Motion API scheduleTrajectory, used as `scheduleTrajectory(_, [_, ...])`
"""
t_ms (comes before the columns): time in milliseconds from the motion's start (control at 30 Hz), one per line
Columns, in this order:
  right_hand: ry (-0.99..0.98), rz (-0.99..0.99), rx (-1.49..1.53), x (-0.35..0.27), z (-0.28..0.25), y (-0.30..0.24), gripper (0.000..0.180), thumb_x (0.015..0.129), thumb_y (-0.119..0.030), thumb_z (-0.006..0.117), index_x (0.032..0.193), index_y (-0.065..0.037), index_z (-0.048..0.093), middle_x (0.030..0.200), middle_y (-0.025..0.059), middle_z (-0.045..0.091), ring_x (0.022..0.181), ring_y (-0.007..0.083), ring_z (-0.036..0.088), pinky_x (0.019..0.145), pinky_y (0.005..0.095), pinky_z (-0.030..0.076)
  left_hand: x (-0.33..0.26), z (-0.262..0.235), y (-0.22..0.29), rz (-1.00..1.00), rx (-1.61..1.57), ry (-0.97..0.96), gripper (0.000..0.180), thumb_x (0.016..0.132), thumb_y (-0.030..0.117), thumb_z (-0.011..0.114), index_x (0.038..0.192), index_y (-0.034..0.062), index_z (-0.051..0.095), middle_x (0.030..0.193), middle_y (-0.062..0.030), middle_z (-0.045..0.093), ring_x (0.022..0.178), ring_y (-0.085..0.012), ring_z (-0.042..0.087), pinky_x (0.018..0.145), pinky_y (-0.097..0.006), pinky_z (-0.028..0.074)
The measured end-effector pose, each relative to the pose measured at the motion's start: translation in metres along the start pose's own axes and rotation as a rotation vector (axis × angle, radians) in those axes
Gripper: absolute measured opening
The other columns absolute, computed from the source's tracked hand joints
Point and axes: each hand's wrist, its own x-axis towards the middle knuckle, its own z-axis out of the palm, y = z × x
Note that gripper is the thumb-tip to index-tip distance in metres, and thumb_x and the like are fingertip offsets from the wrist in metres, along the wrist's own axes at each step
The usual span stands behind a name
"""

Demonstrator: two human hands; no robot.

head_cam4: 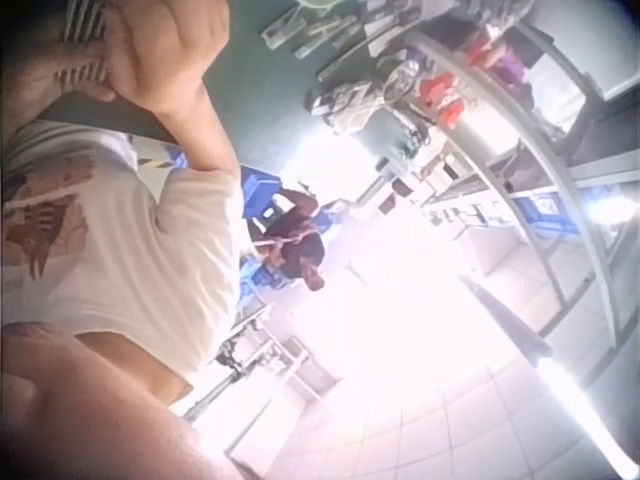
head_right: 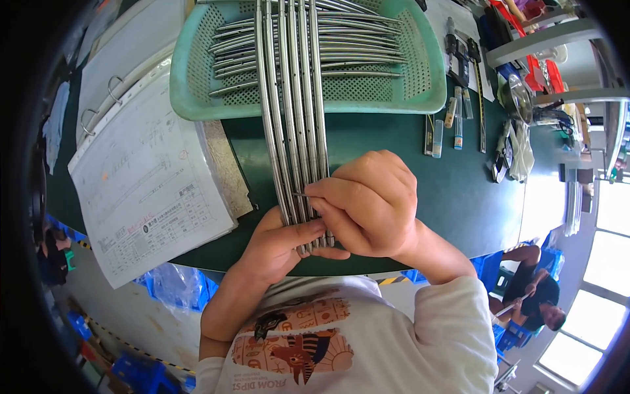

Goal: Inspecting and measuring metal rods at a factory workbench using calipers and probe tools.

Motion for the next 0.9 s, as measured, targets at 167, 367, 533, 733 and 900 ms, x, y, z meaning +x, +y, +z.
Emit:
scheduleTrajectory(167, [-0.014, -0.009, -0.001, -0.001, 0.000, 0.001, 0.016, 0.060, -0.007, 0.066, 0.076, -0.006, 0.065, 0.064, 0.0020, 0.053, 0.049, 0.0159, 0.048, 0.045, 0.0278, 0.034, 0.000, -0.001, -0.001, 0.013, -0.015, -0.009, 0.027, 0.088, 0.011, 0.050, 0.112, -0.0020, 0.048, 0.103, -0.0097, 0.055, 0.094, -0.0180, 0.057, 0.079, -0.037, 0.053])
scheduleTrajectory(367, [-0.085, -0.074, -0.060, 0.003, -0.008, -0.006, 0.021, 0.058, -0.010, 0.067, 0.079, -0.007, 0.066, 0.064, 0.0007, 0.053, 0.048, 0.0155, 0.048, 0.045, 0.0279, 0.033, -0.002, -0.004, -0.003, 0.071, -0.015, -0.043, 0.028, 0.088, 0.011, 0.050, 0.112, -0.0019, 0.047, 0.102, -0.0102, 0.056, 0.093, -0.0196, 0.058, 0.079, -0.039, 0.054])
scheduleTrajectory(533, [-0.112, -0.016, -0.028, 0.004, -0.008, -0.004, 0.026, 0.055, -0.011, 0.066, 0.081, -0.008, 0.066, 0.065, -0.0006, 0.053, 0.049, 0.0157, 0.047, 0.045, 0.0283, 0.032, -0.004, -0.001, 0.001, -0.015, -0.097, -0.046, 0.029, 0.088, 0.012, 0.050, 0.113, -0.0020, 0.047, 0.103, -0.0116, 0.056, 0.094, -0.0217, 0.058, 0.080, -0.041, 0.053])
scheduleTrajectory(733, [-0.226, -0.011, -0.117, 0.012, -0.008, -0.011, 0.021, 0.059, -0.010, 0.068, 0.079, -0.007, 0.066, 0.063, -0.0008, 0.051, 0.049, 0.0161, 0.044, 0.046, 0.0297, 0.030, -0.002, -0.004, 0.002, -0.003, -0.058, -0.063, 0.031, 0.088, 0.013, 0.050, 0.114, -0.0031, 0.045, 0.105, -0.0133, 0.055, 0.096, -0.0236, 0.057, 0.081, -0.042, 0.053])
scheduleTrajectory(900, [-0.061, -0.185, -0.151, 0.012, -0.006, -0.008, 0.025, 0.053, -0.015, 0.065, 0.077, -0.007, 0.061, 0.066, -0.0001, 0.049, 0.048, 0.0167, 0.046, 0.044, 0.0292, 0.033, -0.001, -0.008, -0.001, 0.004, -0.098, -0.128, 0.033, 0.088, 0.014, 0.050, 0.116, -0.0026, 0.045, 0.107, -0.0131, 0.055, 0.098, -0.0242, 0.057, 0.081, -0.042, 0.052])
